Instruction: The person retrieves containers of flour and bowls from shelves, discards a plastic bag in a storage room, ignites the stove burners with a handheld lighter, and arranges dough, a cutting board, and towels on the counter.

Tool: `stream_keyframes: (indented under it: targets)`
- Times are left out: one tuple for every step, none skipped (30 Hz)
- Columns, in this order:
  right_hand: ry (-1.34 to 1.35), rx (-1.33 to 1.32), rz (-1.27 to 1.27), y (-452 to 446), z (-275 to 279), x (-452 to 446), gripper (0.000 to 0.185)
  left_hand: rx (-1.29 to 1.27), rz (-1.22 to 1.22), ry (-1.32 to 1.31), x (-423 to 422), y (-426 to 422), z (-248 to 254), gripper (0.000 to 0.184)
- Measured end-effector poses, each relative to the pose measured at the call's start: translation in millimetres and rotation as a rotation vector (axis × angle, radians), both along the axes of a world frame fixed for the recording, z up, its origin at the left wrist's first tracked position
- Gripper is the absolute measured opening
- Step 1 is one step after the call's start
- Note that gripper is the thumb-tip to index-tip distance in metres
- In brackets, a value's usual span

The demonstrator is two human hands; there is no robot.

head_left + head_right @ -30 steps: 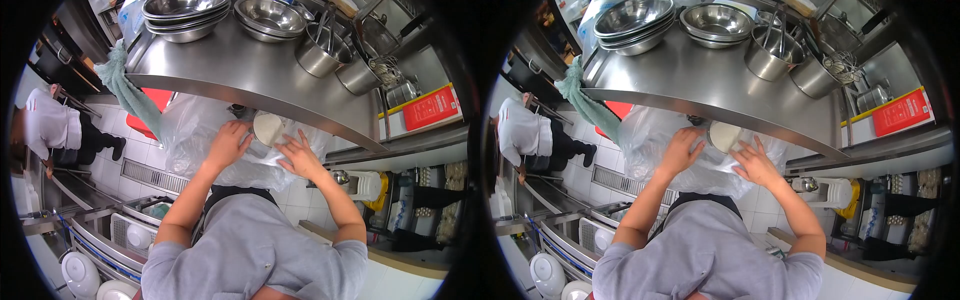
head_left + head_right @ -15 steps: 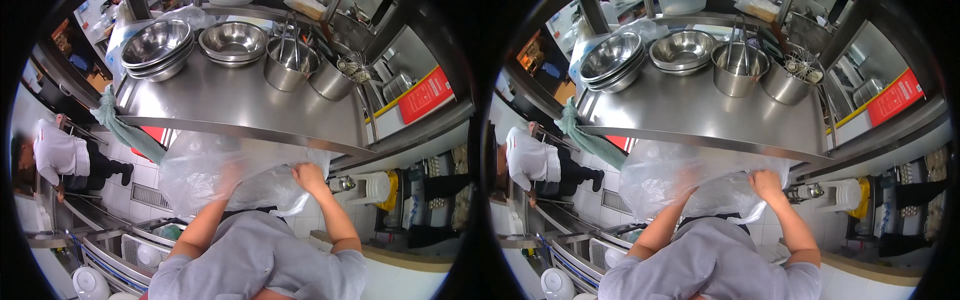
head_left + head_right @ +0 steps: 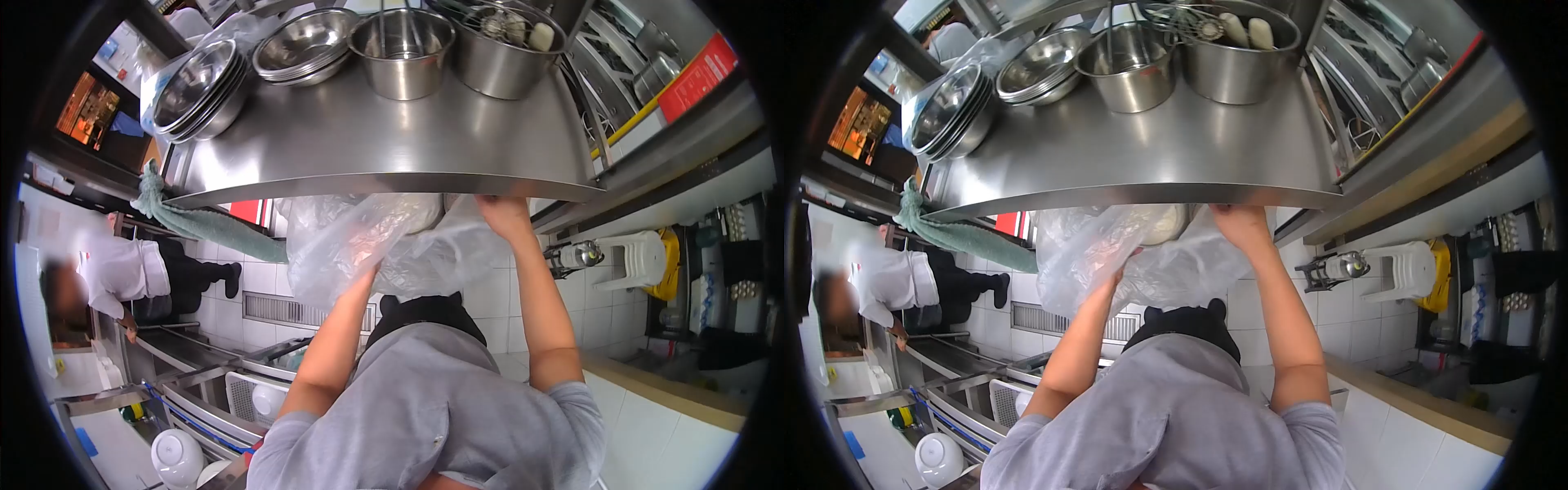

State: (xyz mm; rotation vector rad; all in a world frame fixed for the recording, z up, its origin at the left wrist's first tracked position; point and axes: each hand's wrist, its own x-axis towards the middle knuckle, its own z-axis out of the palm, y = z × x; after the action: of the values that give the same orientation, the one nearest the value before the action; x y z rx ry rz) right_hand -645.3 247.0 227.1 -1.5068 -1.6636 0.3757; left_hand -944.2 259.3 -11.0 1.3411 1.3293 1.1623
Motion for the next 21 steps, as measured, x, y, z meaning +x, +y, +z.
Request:
stream_keyframes:
  targets:
    - [0.009, 0.002, -0.007, -1.2, 6.3, -0.6, 0.03, -0.113, -0.003, -0.217, -6.0, -1.4, 27.1, 0.043]
    - [-0.076, 0.072, -0.003, -1.3, 13.7, -1.8, 0.028, -0.231, -0.01, -0.367, -12.3, -7.4, 68.1, 0.042]
    - [-0.162, 0.142, 0.003, -1.2, 18.5, -1.9, 0.026, -0.311, -0.009, -0.436, -19.1, -16.8, 109.9, 0.042]
    - [-0.154, 0.144, 0.004, -2.3, 20.6, -0.9, 0.026, -0.35, -0.003, -0.43, -21.5, -25.4, 148.9, 0.041]
    - [-0.179, 0.094, -0.006, -3.9, 22.2, 0.3, 0.026, -0.377, -0.002, -0.379, -21.9, -36.2, 188.0, 0.041]
    - [-0.206, 0.04, -0.012, -4.6, 22.1, 2.2, 0.026, -0.4, 0.014, -0.319, -18.6, -46.8, 216.0, 0.037]
    - [-0.208, 0.036, -0.001, -2.0, 18.1, 6.1, 0.026, -0.425, 0.029, -0.26, -15.3, -57.5, 243.8, 0.033]
    - [-0.23, 0.129, 0.031, 3.3, 11.9, 11.0, 0.026, -0.47, 0.046, -0.136, -13.3, -65.7, 257.8, 0.025]
    - [-0.248, 0.22, 0.059, 6.4, 7.5, 13.8, 0.026, -0.473, 0.052, -0.133, -17.1, -73.0, 264.2, 0.025]
    - [-0.241, 0.216, 0.063, 8.9, 6.5, 14.2, 0.026, -0.576, -0.014, -0.061, -24.3, -79.7, 269.2, 0.017]
    - [-0.224, 0.061, 0.134, 12.5, 6.8, 13.1, 0.027, -0.674, -0.081, 0.014, -28.6, -86.0, 275.1, 0.01]
    - [-0.207, -0.092, 0.206, 15.2, 7.1, 11.2, 0.027, -0.672, -0.075, 0.021, -29.7, -95.0, 281.3, 0.01]
    - [-0.201, -0.088, 0.21, 14.6, 1.4, 7.7, 0.027, -0.704, -0.136, -0.002, -30.6, -105.7, 287.6, 0.011]
    - [-0.173, -0.096, 0.206, 11.6, -9.2, 2.0, 0.027, -0.732, -0.195, -0.027, -31.5, -113.7, 295.7, 0.014]
    - [-0.161, -0.089, 0.213, 8.5, -13.4, -2.3, 0.027, -0.72, -0.183, -0.026, -31.0, -119.0, 306.6, 0.014]
    - [-0.149, -0.081, 0.22, 5.1, -17.7, -6.6, 0.027, -0.72, -0.237, -0.053, -28.9, -124.6, 319.4, 0.015]
    - [-0.265, -0.16, 0.302, -2.6, -20.0, -5.4, 0.029, -0.72, -0.287, -0.084, -27.5, -130.7, 333.2, 0.015]
    - [-0.386, -0.24, 0.382, -11.5, -23.0, -4.8, 0.031, -0.701, -0.285, -0.11, -26.9, -136.6, 349.5, 0.011]
    - [-0.395, -0.226, 0.402, -22.7, -28.9, -5.3, 0.031, -0.688, -0.265, -0.12, -25.7, -142.0, 371.6, 0.011]
    - [-0.511, -0.114, 0.337, -35.6, -36.1, -5.0, 0.032, -0.617, -0.223, -0.129, -25.5, -147.5, 396.0, 0.008]
    - [-0.621, -0.001, 0.268, -46.3, -40.2, -4.6, 0.033, -0.549, -0.183, -0.136, -26.9, -153.3, 413.4, 0.006]
